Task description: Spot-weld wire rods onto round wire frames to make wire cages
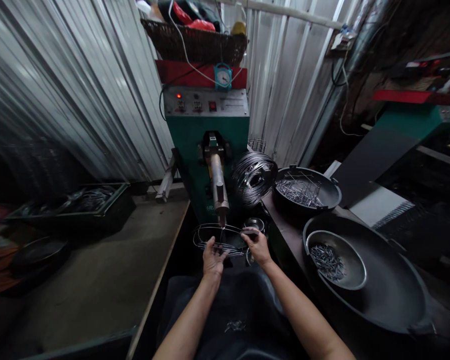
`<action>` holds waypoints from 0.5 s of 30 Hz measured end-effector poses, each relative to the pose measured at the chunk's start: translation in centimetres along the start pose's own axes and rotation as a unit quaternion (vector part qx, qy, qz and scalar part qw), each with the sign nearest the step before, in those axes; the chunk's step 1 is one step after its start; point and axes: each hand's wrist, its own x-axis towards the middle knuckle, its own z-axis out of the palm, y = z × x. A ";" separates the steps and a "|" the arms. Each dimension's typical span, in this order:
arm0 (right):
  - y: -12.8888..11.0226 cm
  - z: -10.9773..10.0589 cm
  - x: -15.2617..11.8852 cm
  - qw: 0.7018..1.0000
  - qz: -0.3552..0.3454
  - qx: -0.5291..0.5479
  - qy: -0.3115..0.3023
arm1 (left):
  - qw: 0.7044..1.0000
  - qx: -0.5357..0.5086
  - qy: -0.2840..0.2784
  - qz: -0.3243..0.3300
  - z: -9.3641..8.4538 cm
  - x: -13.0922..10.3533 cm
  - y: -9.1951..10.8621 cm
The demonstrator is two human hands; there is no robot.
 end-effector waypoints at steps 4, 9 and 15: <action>0.1 -0.2 0.2 1.000 -0.014 -0.013 -0.003 | 1.000 -0.011 -0.003 -0.017 0.4 0.1 0.1; -0.3 -0.3 0.0 1.000 -0.009 -0.014 -0.005 | 0.996 0.081 -0.005 0.035 -0.6 -0.7 -1.0; -1.0 -0.4 0.0 0.999 0.032 0.034 -0.009 | 0.756 0.474 -0.017 0.452 -2.7 -2.8 -4.2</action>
